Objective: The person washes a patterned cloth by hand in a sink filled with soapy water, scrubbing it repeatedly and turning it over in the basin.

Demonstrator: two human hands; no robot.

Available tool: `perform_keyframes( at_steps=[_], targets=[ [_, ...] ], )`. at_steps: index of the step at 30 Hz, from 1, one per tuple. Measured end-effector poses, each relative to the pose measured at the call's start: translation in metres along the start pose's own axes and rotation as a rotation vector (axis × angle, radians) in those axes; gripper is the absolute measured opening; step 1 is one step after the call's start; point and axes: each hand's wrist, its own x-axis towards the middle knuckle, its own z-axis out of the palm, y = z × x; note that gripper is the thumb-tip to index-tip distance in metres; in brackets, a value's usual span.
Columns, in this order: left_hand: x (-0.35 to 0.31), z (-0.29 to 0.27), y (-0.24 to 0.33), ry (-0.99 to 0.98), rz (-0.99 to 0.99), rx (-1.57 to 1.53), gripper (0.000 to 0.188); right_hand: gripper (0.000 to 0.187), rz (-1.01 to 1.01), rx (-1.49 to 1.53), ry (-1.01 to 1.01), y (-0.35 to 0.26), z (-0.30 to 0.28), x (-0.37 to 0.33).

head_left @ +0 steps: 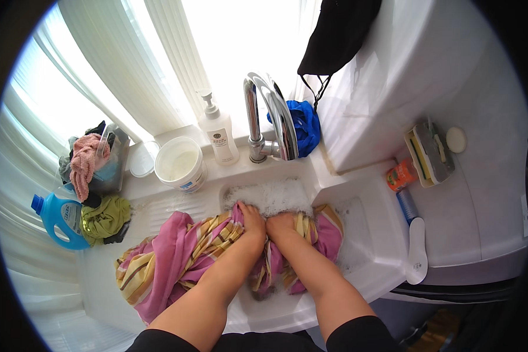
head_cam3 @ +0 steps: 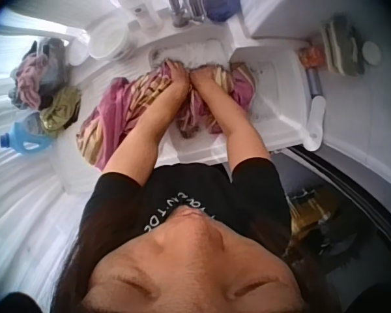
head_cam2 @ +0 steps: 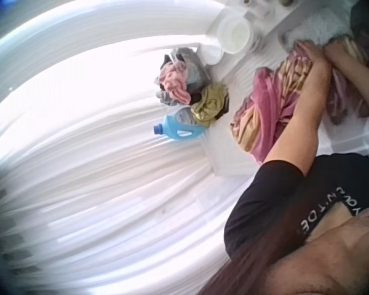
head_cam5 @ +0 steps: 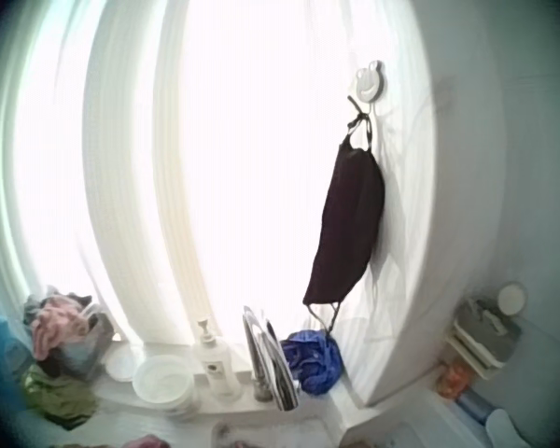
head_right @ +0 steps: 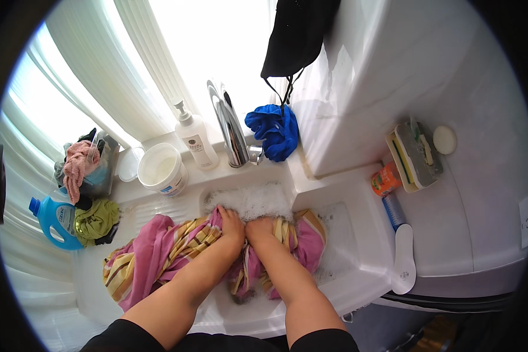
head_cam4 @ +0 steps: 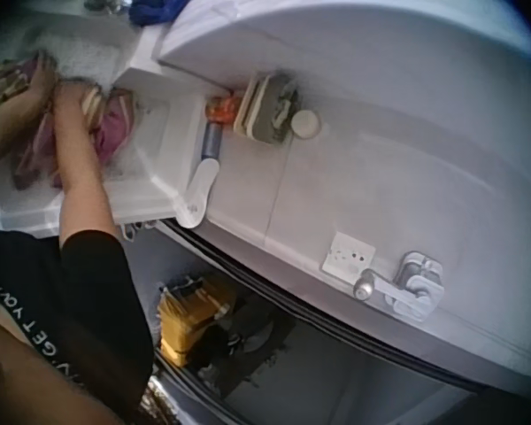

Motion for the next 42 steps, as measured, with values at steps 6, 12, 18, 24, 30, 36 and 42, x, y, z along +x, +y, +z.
perform_keyframes(
  at_steps=[6,12,18,24,30,36,42],
  targets=[
    [0.009,-0.005,0.001,0.073,0.029,0.033,0.058,0.055,0.041,-0.157,0.141,0.053,0.104,0.064],
    [-0.094,-0.032,-0.049,0.189,0.056,0.018,0.084,0.063,0.041,0.147,0.121,0.026,-0.023,-0.062],
    [-0.173,-0.015,-0.117,0.604,0.136,-0.388,0.064,0.057,0.053,0.334,0.338,0.062,-0.04,-0.135],
    [-0.213,-0.001,-0.153,0.845,0.199,-0.659,0.051,0.028,0.172,1.278,0.539,0.13,-0.056,-0.159],
    [-0.252,0.007,-0.23,0.722,-0.066,-0.682,0.05,0.026,0.456,1.981,0.784,0.125,-0.073,-0.168],
    [-0.218,-0.072,-0.179,0.261,0.108,-0.353,0.049,0.045,0.314,0.528,0.594,0.103,-0.008,-0.118],
    [-0.071,-0.033,-0.053,0.416,0.027,-0.457,0.069,0.082,0.148,-0.128,0.391,0.016,-0.017,-0.092]
  ],
)
